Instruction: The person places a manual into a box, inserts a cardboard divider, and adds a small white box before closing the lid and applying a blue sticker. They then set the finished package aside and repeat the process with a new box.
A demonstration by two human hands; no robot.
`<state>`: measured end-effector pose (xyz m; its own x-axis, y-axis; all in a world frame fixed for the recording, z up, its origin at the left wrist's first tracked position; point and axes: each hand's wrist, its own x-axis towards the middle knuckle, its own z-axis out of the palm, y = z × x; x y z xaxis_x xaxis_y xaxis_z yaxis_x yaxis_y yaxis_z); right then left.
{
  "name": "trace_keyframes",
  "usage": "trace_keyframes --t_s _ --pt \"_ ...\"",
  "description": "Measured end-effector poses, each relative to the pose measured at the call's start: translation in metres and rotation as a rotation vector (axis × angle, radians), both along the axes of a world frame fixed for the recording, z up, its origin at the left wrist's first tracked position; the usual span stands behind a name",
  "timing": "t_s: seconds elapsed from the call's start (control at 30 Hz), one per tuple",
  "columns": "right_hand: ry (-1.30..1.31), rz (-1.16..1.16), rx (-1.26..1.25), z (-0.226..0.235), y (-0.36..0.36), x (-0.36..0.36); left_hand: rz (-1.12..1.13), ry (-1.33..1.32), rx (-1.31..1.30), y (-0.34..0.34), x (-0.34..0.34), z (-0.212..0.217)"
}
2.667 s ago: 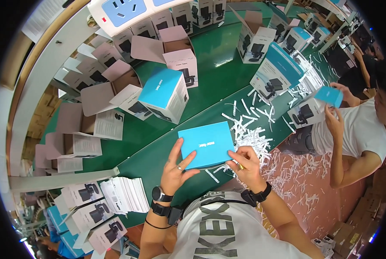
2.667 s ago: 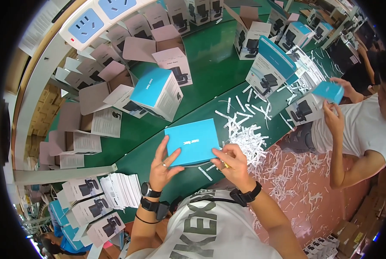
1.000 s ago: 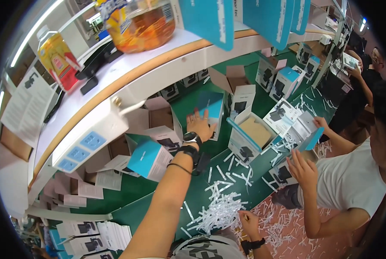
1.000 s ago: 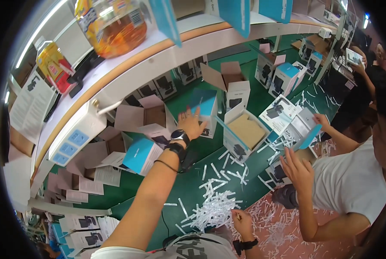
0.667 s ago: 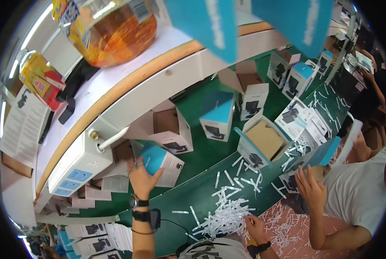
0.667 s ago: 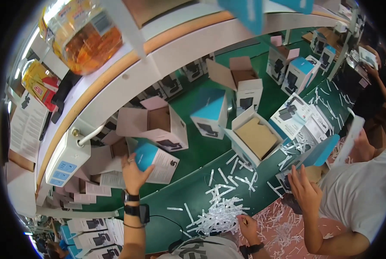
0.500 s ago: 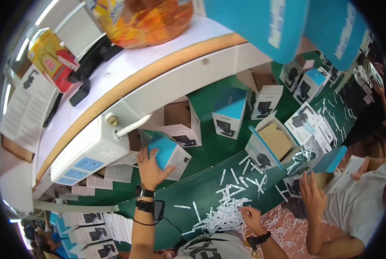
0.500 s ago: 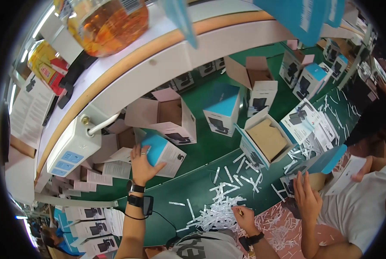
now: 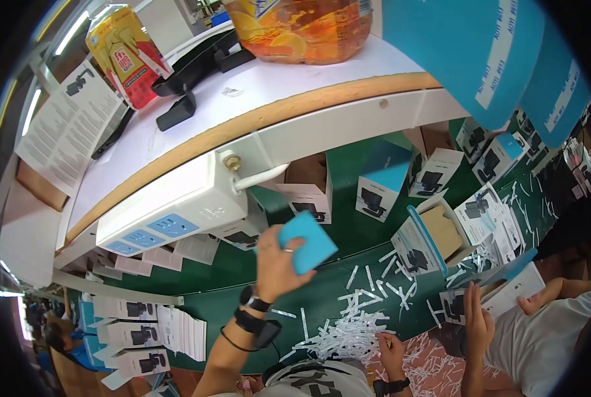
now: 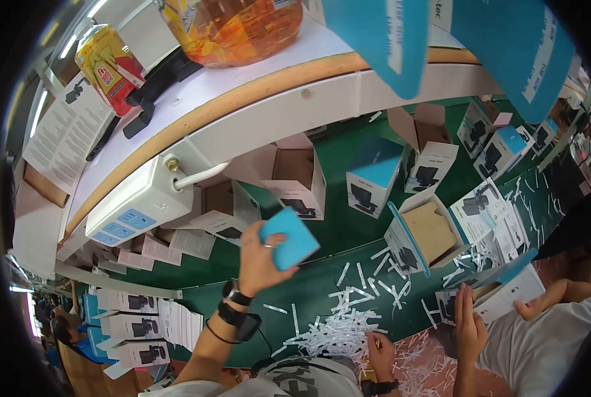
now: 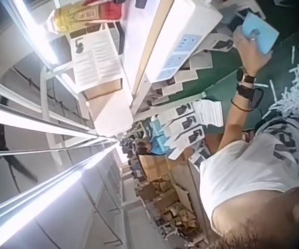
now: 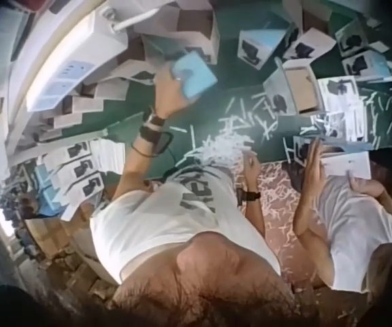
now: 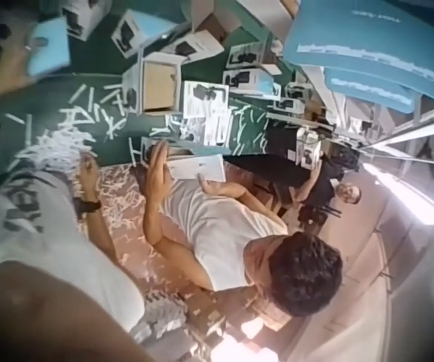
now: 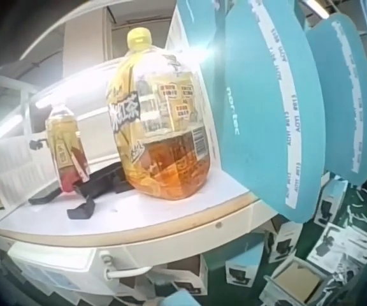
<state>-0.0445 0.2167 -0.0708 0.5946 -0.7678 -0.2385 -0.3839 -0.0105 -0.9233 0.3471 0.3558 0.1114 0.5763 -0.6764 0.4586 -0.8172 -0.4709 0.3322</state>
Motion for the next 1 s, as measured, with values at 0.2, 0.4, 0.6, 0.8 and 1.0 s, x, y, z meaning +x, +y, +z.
trace_keyframes --t_s 0.2,0.4,0.6,0.8,1.0 --pt "-0.068 0.015 0.033 0.008 -0.002 0.013 -0.213 0.125 -0.071 -0.146 0.003 -0.003" --pt "-0.102 -0.051 0.064 0.013 0.004 0.019 -0.198 -0.094 0.053 -0.222 0.012 -0.051" --pt "-0.081 -0.027 0.06 -0.009 0.014 -0.001 -0.102 0.288 0.385 -0.212 0.025 0.013" --pt "-0.069 0.139 0.074 0.005 0.013 0.048 -0.213 0.078 0.106 -0.215 0.068 -0.042" --pt "-0.085 0.05 0.054 0.002 -0.013 0.035 -0.124 -0.151 -0.052 -0.246 0.061 0.009"
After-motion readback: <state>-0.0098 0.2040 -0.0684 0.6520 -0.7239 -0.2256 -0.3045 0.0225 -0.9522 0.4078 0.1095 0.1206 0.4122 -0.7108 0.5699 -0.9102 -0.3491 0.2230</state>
